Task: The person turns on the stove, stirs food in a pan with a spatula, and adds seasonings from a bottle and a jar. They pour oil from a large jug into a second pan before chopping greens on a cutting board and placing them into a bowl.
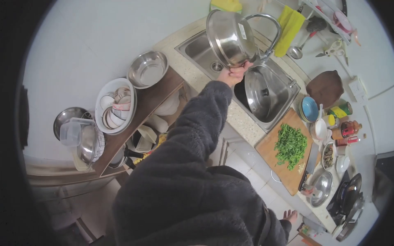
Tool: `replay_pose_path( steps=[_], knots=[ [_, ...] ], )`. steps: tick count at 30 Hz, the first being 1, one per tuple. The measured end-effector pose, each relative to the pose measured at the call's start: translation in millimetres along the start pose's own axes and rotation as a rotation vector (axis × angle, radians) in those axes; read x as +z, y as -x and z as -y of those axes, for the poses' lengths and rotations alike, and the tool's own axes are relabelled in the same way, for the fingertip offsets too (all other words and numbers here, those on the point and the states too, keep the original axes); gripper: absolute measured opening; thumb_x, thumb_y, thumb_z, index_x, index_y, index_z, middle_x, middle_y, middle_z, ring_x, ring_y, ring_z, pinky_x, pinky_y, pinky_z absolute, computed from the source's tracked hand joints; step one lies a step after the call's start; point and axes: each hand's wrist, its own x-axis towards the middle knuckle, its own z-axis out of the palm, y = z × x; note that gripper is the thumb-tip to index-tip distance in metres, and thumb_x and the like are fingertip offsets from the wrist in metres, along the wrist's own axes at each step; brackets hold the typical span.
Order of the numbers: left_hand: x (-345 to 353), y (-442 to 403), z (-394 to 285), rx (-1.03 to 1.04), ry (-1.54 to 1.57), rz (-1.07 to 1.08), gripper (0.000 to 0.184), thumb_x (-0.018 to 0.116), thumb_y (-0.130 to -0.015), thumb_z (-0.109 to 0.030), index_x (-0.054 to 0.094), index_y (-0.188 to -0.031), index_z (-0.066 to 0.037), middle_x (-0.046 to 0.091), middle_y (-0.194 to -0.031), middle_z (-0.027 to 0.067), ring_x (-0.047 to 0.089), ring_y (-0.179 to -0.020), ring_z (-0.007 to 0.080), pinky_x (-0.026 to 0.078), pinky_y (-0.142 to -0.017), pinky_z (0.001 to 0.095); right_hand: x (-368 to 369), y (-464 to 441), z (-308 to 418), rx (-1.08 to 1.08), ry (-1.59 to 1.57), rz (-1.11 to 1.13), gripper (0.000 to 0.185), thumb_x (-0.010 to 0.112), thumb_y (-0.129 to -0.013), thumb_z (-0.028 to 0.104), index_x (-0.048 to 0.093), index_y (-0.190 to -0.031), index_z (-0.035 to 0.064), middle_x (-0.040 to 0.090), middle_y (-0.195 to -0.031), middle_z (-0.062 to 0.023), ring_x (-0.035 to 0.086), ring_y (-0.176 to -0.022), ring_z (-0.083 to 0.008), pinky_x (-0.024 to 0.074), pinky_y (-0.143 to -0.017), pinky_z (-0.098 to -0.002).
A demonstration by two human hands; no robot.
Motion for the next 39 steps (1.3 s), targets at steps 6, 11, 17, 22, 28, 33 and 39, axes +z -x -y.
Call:
replay_pose_path(
  steps=[6,11,17,22,28,33,39],
  knots=[
    [-12,104,-104,-0.281,0.907,0.389,0.027,0.038,-0.090,-0.015,0.053,-0.106,0.001,0.062,-0.099,0.0156,0.049,-0.059,0.0128,0.038,-0.047,0.0236,23,-75,-32,-0.028,-0.074,0.161,0.042,0.045,-0.092,0.031,0.039,-0.128,0.0107,0.040,-0.136,-0.0052,0.049,-0.119,-0.0250,0.0475,-0.090,-0.0422],
    [-40,145,-176,-0.591,2.631,0.804,0.038,0.047,-0.091,-0.044,0.069,-0.090,-0.013,0.068,-0.083,0.0092,0.066,-0.082,0.0290,0.051,-0.070,0.0383,-28,-120,-108,0.014,-0.196,0.146,0.039,0.042,-0.093,0.028,0.037,-0.132,0.0233,0.047,-0.122,-0.0072,0.050,-0.106,-0.0254,0.0462,-0.083,-0.0487],
    [77,190,-111,-0.338,2.334,1.293,0.070,0.063,-0.074,-0.045,0.038,-0.131,-0.012,0.039,-0.132,0.0116,0.033,-0.125,0.0296,0.019,-0.105,0.0414,5,-66,-80,-0.052,0.082,0.031,0.042,0.048,-0.085,0.023,0.050,-0.124,0.0091,0.055,-0.107,-0.0118,0.056,-0.094,-0.0237,0.0513,-0.066,-0.0387],
    [101,195,-3,-0.265,2.146,0.994,0.064,0.066,-0.082,-0.032,0.040,-0.136,-0.009,0.044,-0.136,0.0132,0.037,-0.129,0.0277,0.028,-0.109,0.0379,5,-23,-52,-0.072,0.182,0.057,0.041,0.044,-0.090,0.023,0.050,-0.126,0.0035,0.054,-0.118,-0.0164,0.056,-0.105,-0.0282,0.0537,-0.075,-0.0394],
    [-50,184,-173,-1.496,2.912,1.606,0.048,0.041,-0.094,-0.034,0.032,-0.131,-0.004,0.040,-0.130,0.0098,0.039,-0.119,0.0212,0.035,-0.099,0.0321,-11,-17,-50,-0.045,0.147,0.082,0.038,0.043,-0.093,0.023,0.050,-0.125,0.0027,0.052,-0.124,-0.0158,0.055,-0.108,-0.0300,0.0533,-0.081,-0.0403],
    [-61,147,-6,-1.635,3.009,1.711,0.016,0.050,-0.088,-0.003,0.063,-0.087,0.005,0.062,-0.079,0.0128,0.061,-0.070,0.0205,0.056,-0.068,0.0279,-34,-72,-73,-0.042,0.080,0.156,0.038,0.044,-0.093,0.024,0.051,-0.123,0.0027,0.054,-0.120,-0.0149,0.056,-0.108,-0.0290,0.0528,-0.077,-0.0374],
    [-79,89,197,-1.712,3.337,2.564,0.011,0.050,-0.091,-0.014,0.053,-0.098,-0.006,0.057,-0.091,0.0068,0.055,-0.082,0.0170,0.044,-0.070,0.0256,-70,-161,-89,-0.026,-0.072,0.196,0.034,0.048,-0.090,0.026,0.056,-0.117,0.0066,0.057,-0.110,-0.0088,0.060,-0.096,-0.0212,0.0546,-0.069,-0.0334]
  ],
)
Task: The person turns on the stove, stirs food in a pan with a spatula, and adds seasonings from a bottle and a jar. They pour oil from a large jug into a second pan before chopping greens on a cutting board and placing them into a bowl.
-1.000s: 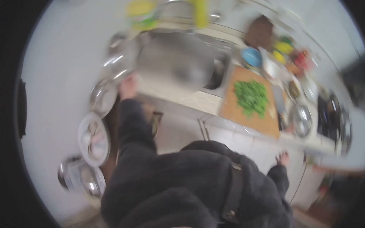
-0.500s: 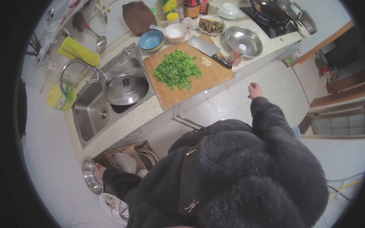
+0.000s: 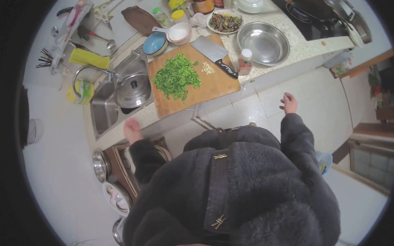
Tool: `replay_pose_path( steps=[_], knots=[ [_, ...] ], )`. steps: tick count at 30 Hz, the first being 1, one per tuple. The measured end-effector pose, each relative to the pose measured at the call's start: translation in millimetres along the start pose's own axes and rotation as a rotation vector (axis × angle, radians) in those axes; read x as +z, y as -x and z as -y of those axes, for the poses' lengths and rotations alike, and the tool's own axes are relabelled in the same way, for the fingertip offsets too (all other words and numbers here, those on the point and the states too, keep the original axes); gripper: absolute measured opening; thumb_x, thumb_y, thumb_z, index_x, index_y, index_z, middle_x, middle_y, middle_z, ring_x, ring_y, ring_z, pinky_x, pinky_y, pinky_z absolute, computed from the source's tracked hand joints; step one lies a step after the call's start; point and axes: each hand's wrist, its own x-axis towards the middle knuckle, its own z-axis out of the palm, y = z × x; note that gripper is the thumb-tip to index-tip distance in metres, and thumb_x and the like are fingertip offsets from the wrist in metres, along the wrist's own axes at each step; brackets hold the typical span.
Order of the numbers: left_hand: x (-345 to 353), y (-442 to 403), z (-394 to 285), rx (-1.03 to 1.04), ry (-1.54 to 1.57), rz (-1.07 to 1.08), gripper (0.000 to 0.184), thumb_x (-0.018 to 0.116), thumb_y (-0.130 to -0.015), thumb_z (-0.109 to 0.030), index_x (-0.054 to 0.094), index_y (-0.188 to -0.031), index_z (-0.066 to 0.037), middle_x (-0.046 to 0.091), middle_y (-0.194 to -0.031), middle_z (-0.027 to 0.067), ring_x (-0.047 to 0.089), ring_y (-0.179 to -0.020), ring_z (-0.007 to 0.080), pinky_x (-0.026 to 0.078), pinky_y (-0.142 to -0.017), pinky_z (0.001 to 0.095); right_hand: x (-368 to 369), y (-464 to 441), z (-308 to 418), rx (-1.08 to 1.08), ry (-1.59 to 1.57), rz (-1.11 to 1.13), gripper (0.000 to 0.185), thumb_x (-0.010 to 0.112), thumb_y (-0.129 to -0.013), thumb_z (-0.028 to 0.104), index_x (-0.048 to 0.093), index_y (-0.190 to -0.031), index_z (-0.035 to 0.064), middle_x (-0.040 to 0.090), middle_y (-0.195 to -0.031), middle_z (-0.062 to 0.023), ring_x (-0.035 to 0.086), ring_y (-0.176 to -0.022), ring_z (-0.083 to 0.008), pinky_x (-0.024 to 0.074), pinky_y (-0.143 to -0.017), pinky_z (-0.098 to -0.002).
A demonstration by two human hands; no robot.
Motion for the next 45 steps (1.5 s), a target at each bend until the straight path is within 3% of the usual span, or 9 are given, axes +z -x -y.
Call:
replay_pose_path(
  steps=[3,12,21,27,30,36,39,42,45],
  knots=[
    [53,42,37,-0.056,0.023,0.062,0.024,0.059,-0.086,-0.016,0.055,-0.107,-0.004,0.060,-0.099,0.0098,0.061,-0.086,0.0192,0.051,-0.071,0.0299,-27,-23,-2,0.050,-0.048,0.013,0.032,0.048,-0.091,0.027,0.057,-0.116,0.0085,0.057,-0.110,-0.0083,0.059,-0.098,-0.0205,0.0537,-0.074,-0.0333],
    [158,165,93,-0.100,-0.200,0.264,0.049,0.056,-0.089,-0.022,0.043,-0.131,0.000,0.053,-0.124,0.0175,0.057,-0.101,0.0262,0.050,-0.086,0.0367,-94,-79,-2,0.141,-0.131,0.045,0.030,0.056,-0.087,0.028,0.058,-0.111,0.0116,0.058,-0.106,-0.0047,0.059,-0.095,-0.0196,0.0511,-0.075,-0.0321],
    [238,187,102,-0.097,-0.267,0.431,0.048,0.054,-0.090,-0.020,0.041,-0.132,0.001,0.058,-0.116,0.0178,0.062,-0.089,0.0230,0.053,-0.070,0.0327,-106,-91,19,0.131,-0.133,0.056,0.029,0.055,-0.089,0.029,0.058,-0.111,0.0119,0.060,-0.107,-0.0044,0.060,-0.096,-0.0205,0.0506,-0.074,-0.0316],
    [291,186,103,-0.154,-0.123,0.509,0.021,0.056,-0.089,-0.013,0.048,-0.106,-0.003,0.058,-0.089,0.0113,0.059,-0.074,0.0190,0.049,-0.061,0.0300,-135,-109,41,0.056,-0.067,-0.068,0.031,0.059,-0.083,0.030,0.060,-0.110,0.0146,0.061,-0.102,-0.0015,0.061,-0.090,-0.0168,0.0487,-0.067,-0.0290],
    [301,166,92,-0.110,-0.098,0.538,0.013,0.060,-0.087,-0.015,0.053,-0.094,-0.007,0.063,-0.082,0.0081,0.060,-0.066,0.0160,0.048,-0.056,0.0280,-139,-107,57,0.041,-0.038,-0.109,0.034,0.059,-0.083,0.031,0.060,-0.112,0.0130,0.060,-0.110,-0.0045,0.061,-0.096,-0.0187,0.0493,-0.072,-0.0298],
    [272,149,78,0.074,-0.191,0.307,0.034,0.057,-0.088,-0.015,0.051,-0.118,0.002,0.063,-0.095,0.0131,0.063,-0.073,0.0184,0.054,-0.061,0.0285,-119,-118,93,-0.033,0.009,-0.045,0.026,0.057,-0.087,0.028,0.061,-0.107,0.0125,0.061,-0.104,-0.0015,0.060,-0.088,-0.0146,0.0491,-0.069,-0.0272],
    [250,184,95,0.069,-0.301,0.299,0.019,0.055,-0.088,-0.015,0.056,-0.102,-0.002,0.062,-0.082,0.0090,0.060,-0.064,0.0154,0.053,-0.056,0.0270,-104,-130,126,-0.200,0.113,0.090,0.029,0.054,-0.090,0.032,0.059,-0.109,0.0111,0.060,-0.107,-0.0036,0.059,-0.090,-0.0169,0.0472,-0.073,-0.0276],
    [235,224,125,0.007,-0.409,0.294,0.015,0.052,-0.088,-0.011,0.056,-0.101,-0.004,0.061,-0.077,0.0082,0.055,-0.055,0.0125,0.044,-0.045,0.0214,-93,-142,155,-0.335,0.190,0.193,0.033,0.052,-0.092,0.036,0.059,-0.111,0.0101,0.061,-0.109,-0.0063,0.060,-0.091,-0.0198,0.0478,-0.076,-0.0295],
    [224,256,153,-0.027,-0.598,0.354,0.016,0.049,-0.090,-0.012,0.059,-0.102,-0.007,0.065,-0.081,0.0068,0.060,-0.059,0.0119,0.046,-0.048,0.0210,-89,-153,174,-0.400,0.175,0.265,0.030,0.052,-0.092,0.033,0.061,-0.108,0.0106,0.062,-0.106,-0.0066,0.059,-0.085,-0.0184,0.0481,-0.073,-0.0292]
  ],
)
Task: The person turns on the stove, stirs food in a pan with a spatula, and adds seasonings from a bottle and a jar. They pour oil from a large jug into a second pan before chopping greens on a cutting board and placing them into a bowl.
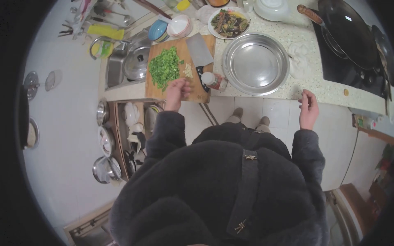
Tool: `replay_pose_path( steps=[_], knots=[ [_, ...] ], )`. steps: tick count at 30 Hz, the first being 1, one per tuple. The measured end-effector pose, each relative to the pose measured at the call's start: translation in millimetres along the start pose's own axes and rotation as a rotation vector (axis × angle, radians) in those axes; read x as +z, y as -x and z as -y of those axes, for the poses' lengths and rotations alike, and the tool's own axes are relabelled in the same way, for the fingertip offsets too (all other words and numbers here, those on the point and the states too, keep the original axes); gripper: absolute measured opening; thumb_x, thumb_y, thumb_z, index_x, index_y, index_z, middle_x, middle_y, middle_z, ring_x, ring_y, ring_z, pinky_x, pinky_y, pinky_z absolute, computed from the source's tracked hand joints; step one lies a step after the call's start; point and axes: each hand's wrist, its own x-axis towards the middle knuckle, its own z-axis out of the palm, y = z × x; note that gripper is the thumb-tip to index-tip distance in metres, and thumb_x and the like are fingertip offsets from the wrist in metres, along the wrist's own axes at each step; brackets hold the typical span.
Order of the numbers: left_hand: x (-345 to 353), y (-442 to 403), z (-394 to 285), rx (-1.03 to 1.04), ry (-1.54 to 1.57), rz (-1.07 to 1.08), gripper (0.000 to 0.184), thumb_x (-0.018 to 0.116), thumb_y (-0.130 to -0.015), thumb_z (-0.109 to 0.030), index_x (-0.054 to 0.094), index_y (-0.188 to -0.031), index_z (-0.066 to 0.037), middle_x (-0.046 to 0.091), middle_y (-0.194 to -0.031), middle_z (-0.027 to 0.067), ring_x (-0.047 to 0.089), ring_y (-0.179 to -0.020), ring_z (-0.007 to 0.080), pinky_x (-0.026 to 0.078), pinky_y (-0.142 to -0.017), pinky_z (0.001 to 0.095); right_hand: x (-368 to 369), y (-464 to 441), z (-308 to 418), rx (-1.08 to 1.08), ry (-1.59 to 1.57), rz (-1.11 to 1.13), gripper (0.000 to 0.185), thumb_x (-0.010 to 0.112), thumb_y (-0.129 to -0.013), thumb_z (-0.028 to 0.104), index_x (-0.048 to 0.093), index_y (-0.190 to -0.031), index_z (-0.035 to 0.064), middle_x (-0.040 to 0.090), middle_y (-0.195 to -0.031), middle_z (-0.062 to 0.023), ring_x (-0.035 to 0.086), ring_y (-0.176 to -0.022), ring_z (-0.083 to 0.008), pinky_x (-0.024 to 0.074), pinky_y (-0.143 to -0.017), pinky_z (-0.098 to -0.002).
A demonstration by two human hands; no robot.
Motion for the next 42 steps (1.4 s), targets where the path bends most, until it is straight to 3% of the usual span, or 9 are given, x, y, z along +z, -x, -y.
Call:
replay_pose_path(
  steps=[5,18,21,26,30,33,36,39,42],
  knots=[
    [18,39,17,-0.026,0.000,0.025,0.019,0.052,-0.091,-0.014,0.058,-0.106,-0.005,0.065,-0.086,0.0091,0.061,-0.061,0.0127,0.049,-0.049,0.0223,3,-15,5,-0.035,-0.069,0.123,0.022,0.052,-0.092,0.026,0.062,-0.106,0.0118,0.062,-0.099,-0.0028,0.056,-0.077,-0.0126,0.0457,-0.067,-0.0245],
    [-15,22,14,0.016,0.107,0.047,0.017,0.052,-0.091,-0.015,0.056,-0.104,-0.006,0.063,-0.087,0.0081,0.060,-0.062,0.0112,0.049,-0.052,0.0209,46,16,38,-0.266,-0.046,0.316,0.019,0.053,-0.092,0.023,0.064,-0.098,0.0093,0.062,-0.087,-0.0034,0.055,-0.071,-0.0150,0.0478,-0.063,-0.0258],
    [-24,11,-2,0.022,0.127,0.046,0.014,0.052,-0.091,-0.015,0.057,-0.101,-0.006,0.063,-0.085,0.0081,0.058,-0.060,0.0108,0.048,-0.049,0.0211,57,22,50,-0.304,-0.036,0.291,0.021,0.053,-0.091,0.026,0.064,-0.099,0.0104,0.062,-0.091,-0.0015,0.056,-0.074,-0.0144,0.0477,-0.064,-0.0263],
    [-22,-30,-50,0.110,0.115,0.116,0.026,0.054,-0.087,-0.019,0.055,-0.108,-0.003,0.061,-0.089,0.0083,0.057,-0.068,0.0127,0.046,-0.054,0.0214,75,32,65,-0.317,-0.009,0.250,0.019,0.053,-0.091,0.026,0.064,-0.096,0.0111,0.061,-0.086,0.0000,0.054,-0.070,-0.0124,0.0454,-0.063,-0.0256],
    [19,-73,-83,0.135,0.100,0.227,0.033,0.055,-0.088,-0.024,0.055,-0.113,-0.001,0.062,-0.091,0.0103,0.059,-0.070,0.0148,0.046,-0.053,0.0236,72,42,65,-0.311,0.021,0.194,0.018,0.054,-0.091,0.024,0.064,-0.098,0.0103,0.062,-0.087,-0.0010,0.055,-0.071,-0.0128,0.0453,-0.064,-0.0260],
    [71,-95,-111,0.146,0.018,0.400,0.028,0.055,-0.088,-0.023,0.057,-0.107,-0.004,0.064,-0.088,0.0091,0.059,-0.068,0.0138,0.047,-0.053,0.0233,59,51,64,-0.276,0.033,0.127,0.018,0.053,-0.091,0.023,0.063,-0.098,0.0094,0.061,-0.087,-0.0025,0.055,-0.070,-0.0138,0.0461,-0.064,-0.0262],
    [130,-115,-136,0.108,-0.092,0.616,0.034,0.056,-0.085,-0.028,0.055,-0.107,-0.002,0.059,-0.095,0.0113,0.059,-0.071,0.0192,0.048,-0.056,0.0287,36,59,59,-0.205,0.031,0.047,0.019,0.053,-0.092,0.024,0.063,-0.099,0.0100,0.062,-0.092,-0.0023,0.055,-0.072,-0.0132,0.0455,-0.065,-0.0264],
    [185,-128,-160,0.030,-0.164,0.704,0.012,0.054,-0.072,-0.018,0.051,-0.079,-0.008,0.050,-0.091,0.0084,0.060,-0.088,0.0242,0.051,-0.065,0.0322,15,61,59,-0.154,0.017,-0.064,0.021,0.053,-0.091,0.026,0.063,-0.099,0.0085,0.062,-0.090,-0.0025,0.055,-0.071,-0.0132,0.0452,-0.064,-0.0258],
    [239,-167,-158,-0.030,-0.024,0.709,0.045,0.063,-0.078,-0.029,0.049,-0.117,-0.011,0.034,-0.128,0.0136,0.057,-0.100,0.0316,0.052,-0.078,0.0391,-7,52,48,-0.130,0.001,-0.145,0.020,0.052,-0.091,0.024,0.063,-0.097,0.0084,0.061,-0.089,-0.0026,0.055,-0.070,-0.0130,0.0447,-0.062,-0.0256]
  ],
)
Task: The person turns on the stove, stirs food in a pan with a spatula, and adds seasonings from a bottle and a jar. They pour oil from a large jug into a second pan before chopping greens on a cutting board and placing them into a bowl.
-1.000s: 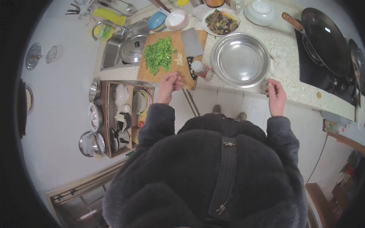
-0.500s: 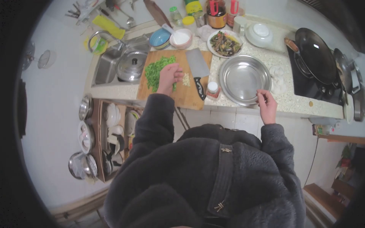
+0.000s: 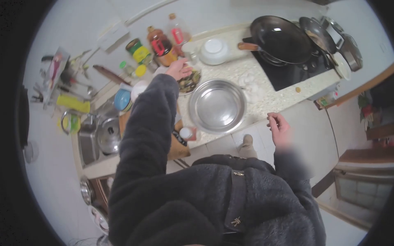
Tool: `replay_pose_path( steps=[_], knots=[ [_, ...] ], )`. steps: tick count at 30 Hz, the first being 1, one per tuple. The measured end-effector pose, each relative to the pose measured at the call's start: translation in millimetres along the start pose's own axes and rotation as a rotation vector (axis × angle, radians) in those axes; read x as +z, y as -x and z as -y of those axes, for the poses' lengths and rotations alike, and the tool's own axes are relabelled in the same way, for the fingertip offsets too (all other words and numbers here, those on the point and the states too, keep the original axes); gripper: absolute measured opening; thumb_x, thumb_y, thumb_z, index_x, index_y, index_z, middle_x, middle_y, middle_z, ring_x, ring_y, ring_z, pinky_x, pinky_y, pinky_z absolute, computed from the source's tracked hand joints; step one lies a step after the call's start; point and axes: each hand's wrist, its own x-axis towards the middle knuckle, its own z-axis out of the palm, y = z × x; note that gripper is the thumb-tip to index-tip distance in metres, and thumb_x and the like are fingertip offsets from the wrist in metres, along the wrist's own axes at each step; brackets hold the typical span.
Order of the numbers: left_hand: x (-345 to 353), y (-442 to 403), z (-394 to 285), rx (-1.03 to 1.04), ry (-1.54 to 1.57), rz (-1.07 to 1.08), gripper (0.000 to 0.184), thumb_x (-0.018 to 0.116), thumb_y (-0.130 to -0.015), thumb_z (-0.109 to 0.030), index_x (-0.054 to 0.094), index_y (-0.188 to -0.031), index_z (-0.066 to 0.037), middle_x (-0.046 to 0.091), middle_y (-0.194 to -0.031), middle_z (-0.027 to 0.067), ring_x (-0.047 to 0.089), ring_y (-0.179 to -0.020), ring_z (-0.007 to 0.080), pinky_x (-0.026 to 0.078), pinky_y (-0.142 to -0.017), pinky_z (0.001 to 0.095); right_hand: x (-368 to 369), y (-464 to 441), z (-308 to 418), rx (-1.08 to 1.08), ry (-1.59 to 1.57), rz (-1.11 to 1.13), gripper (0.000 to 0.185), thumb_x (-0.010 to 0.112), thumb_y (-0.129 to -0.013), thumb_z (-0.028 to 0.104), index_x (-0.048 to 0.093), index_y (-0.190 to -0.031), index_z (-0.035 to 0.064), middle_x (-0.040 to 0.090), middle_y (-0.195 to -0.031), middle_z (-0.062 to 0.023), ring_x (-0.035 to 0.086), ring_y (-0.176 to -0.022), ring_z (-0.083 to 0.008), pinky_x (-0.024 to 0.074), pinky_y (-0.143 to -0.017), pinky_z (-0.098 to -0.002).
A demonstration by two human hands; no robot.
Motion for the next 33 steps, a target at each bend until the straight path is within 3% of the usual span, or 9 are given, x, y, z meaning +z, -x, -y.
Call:
replay_pose_path(
  steps=[3,6,9,15,18,24,27,30,33],
  knots=[
    [21,-49,12,-0.039,0.058,-0.059,0.058,0.067,-0.076,-0.048,0.046,-0.127,-0.028,0.041,-0.132,-0.0045,0.052,-0.105,0.0286,0.050,-0.082,0.0379,-26,-16,-25,0.014,-0.017,-0.036,0.020,0.050,-0.093,0.024,0.063,-0.098,0.0091,0.061,-0.089,-0.0030,0.055,-0.070,-0.0137,0.0449,-0.062,-0.0267],
    [44,-74,18,0.000,0.169,-0.218,0.063,0.060,-0.079,-0.058,0.044,-0.129,-0.025,0.034,-0.140,0.0041,0.058,-0.102,0.0259,0.048,-0.076,0.0339,-55,-44,-41,0.064,-0.046,-0.058,0.020,0.048,-0.093,0.023,0.062,-0.098,0.0100,0.061,-0.089,-0.0028,0.055,-0.071,-0.0144,0.0453,-0.064,-0.0280],
    [56,-93,25,-0.018,0.532,-0.358,0.047,0.056,-0.080,-0.063,0.048,-0.101,-0.022,0.053,-0.086,-0.0010,0.056,-0.096,0.0188,0.047,-0.071,0.0281,-80,-80,-59,0.099,-0.049,-0.081,0.022,0.047,-0.094,0.025,0.063,-0.096,0.0100,0.062,-0.090,-0.0050,0.056,-0.071,-0.0163,0.0475,-0.064,-0.0276],
    [86,-55,8,0.222,0.542,-0.525,0.042,0.041,-0.093,-0.053,0.042,-0.075,-0.014,0.043,-0.063,-0.0013,0.041,-0.051,0.0106,0.036,-0.047,0.0230,-112,-158,-71,0.101,-0.061,-0.037,0.024,0.048,-0.094,0.027,0.064,-0.097,0.0097,0.063,-0.091,-0.0065,0.058,-0.074,-0.0180,0.0491,-0.068,-0.0279],
    [99,-8,-3,0.262,0.376,-0.518,0.038,0.039,-0.093,-0.055,0.046,-0.079,-0.020,0.047,-0.073,-0.0030,0.042,-0.061,0.0078,0.040,-0.065,0.0202,-117,-185,-75,0.068,-0.079,-0.005,0.023,0.048,-0.095,0.024,0.065,-0.097,0.0091,0.062,-0.090,-0.0064,0.057,-0.074,-0.0180,0.0483,-0.067,-0.0267],
    [114,94,-3,0.464,0.253,-0.329,0.028,0.046,-0.096,-0.039,0.053,-0.086,-0.014,0.052,-0.077,-0.0016,0.044,-0.057,0.0068,0.040,-0.053,0.0212,-106,-211,-58,-0.038,-0.162,0.070,0.020,0.049,-0.094,0.017,0.066,-0.098,0.0065,0.063,-0.087,-0.0065,0.058,-0.075,-0.0156,0.0488,-0.068,-0.0252],
    [139,150,16,0.465,0.160,-0.344,0.018,0.047,-0.094,-0.019,0.055,-0.086,-0.005,0.054,-0.080,0.0068,0.049,-0.061,0.0119,0.048,-0.054,0.0212,-98,-203,-33,-0.080,-0.198,0.101,0.017,0.050,-0.093,0.014,0.065,-0.097,0.0060,0.062,-0.087,-0.0062,0.058,-0.070,-0.0143,0.0478,-0.067,-0.0245],
    [160,189,47,0.471,-0.016,-0.276,0.009,0.056,-0.088,-0.015,0.057,-0.085,-0.007,0.055,-0.076,0.0046,0.054,-0.065,0.0117,0.048,-0.060,0.0214,-90,-188,-4,-0.195,-0.245,0.126,0.017,0.050,-0.093,0.013,0.065,-0.097,0.0052,0.063,-0.088,-0.0066,0.057,-0.070,-0.0139,0.0481,-0.065,-0.0242],
    [179,210,75,0.522,-0.303,-0.145,0.016,0.055,-0.070,0.001,0.055,-0.059,-0.010,0.058,-0.074,0.0031,0.055,-0.071,0.0150,0.044,-0.067,0.0264,-89,-167,28,-0.367,-0.235,0.120,0.016,0.053,-0.092,0.013,0.065,-0.099,0.0052,0.063,-0.089,-0.0078,0.059,-0.071,-0.0159,0.0511,-0.066,-0.0256]
  ],
)
